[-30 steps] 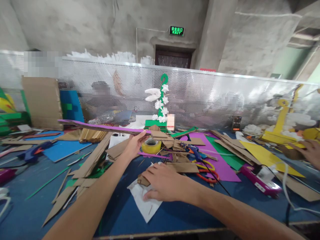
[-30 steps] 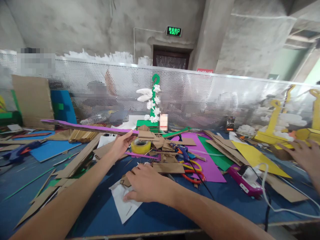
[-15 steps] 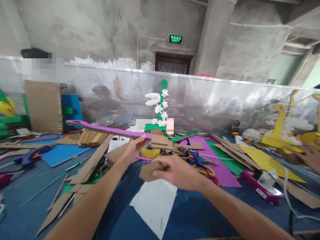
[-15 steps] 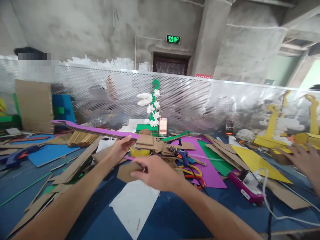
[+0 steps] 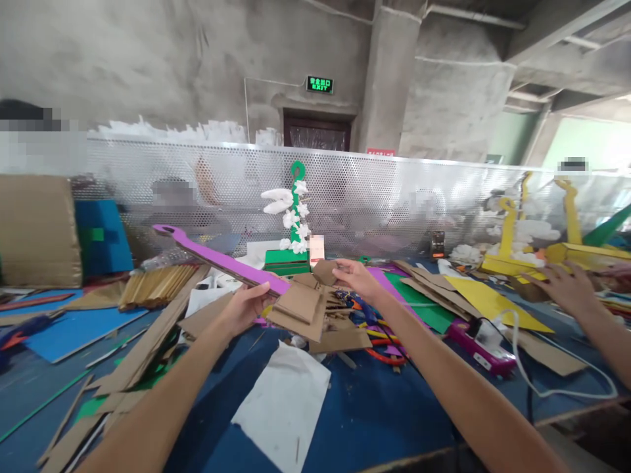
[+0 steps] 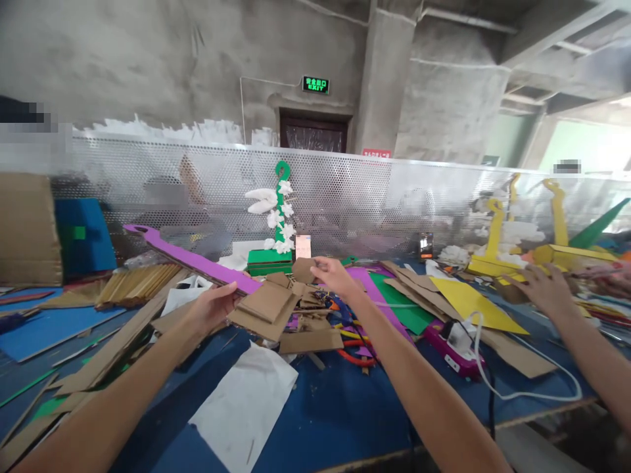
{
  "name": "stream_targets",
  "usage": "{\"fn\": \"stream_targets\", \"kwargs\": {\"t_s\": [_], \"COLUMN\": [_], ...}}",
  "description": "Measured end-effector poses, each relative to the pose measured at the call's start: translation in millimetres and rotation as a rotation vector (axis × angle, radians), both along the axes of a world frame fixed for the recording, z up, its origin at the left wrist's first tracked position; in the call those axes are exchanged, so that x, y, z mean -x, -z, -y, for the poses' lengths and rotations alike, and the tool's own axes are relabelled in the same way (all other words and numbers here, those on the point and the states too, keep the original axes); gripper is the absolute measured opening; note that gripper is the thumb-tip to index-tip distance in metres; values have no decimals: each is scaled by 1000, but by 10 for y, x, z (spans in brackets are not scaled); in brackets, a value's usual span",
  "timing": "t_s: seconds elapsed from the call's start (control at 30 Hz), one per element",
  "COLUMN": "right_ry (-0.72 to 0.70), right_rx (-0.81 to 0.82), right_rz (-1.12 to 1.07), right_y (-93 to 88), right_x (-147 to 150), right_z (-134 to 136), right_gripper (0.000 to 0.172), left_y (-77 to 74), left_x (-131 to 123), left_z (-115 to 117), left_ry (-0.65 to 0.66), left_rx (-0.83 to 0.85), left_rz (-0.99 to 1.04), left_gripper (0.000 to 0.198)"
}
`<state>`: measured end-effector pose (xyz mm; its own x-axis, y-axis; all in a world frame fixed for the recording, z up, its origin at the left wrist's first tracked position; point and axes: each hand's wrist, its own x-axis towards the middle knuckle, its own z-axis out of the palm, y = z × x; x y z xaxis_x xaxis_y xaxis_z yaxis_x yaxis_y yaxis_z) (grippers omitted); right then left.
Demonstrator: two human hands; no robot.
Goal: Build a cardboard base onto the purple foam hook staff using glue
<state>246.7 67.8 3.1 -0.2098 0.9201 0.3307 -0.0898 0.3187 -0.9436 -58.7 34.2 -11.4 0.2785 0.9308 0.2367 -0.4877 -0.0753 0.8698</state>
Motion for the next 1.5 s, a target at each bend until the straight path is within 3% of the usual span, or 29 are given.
{"fn": "stream_targets", "kwargs": {"t_s": [0.17, 0.3, 0.5, 0.73, 0.97, 1.23, 1.5], "right_ry": [-152, -306, -388, -501, -638, -666, -665], "right_rx": [115, 210, 295, 315, 192, 131, 180], "right_rz": [2, -71, -136, -147, -69, -29, -47], "right_y": [214, 214, 198, 271, 267, 222, 252], "right_x": [191, 233, 204, 131, 44, 31, 38], "right_z": [34, 123, 171, 127, 171, 229, 221], "right_gripper": [32, 31, 43, 46, 52, 55, 52], "left_y": [12, 10, 11, -22, -3, -9, -20], "left_x": [-69, -107, -148, -210, -240, -267, -310], "left_z": [21, 44, 89, 151, 146, 188, 216], "left_ry": [32, 29, 79, 151, 203, 253, 269], "left_rx": [-22, -14, -33, -57, -53, -41, -58], "left_rz": [-51, -80, -65, -91, -80, -79, -83], "left_gripper": [35, 35, 34, 34, 33, 36, 38]}}
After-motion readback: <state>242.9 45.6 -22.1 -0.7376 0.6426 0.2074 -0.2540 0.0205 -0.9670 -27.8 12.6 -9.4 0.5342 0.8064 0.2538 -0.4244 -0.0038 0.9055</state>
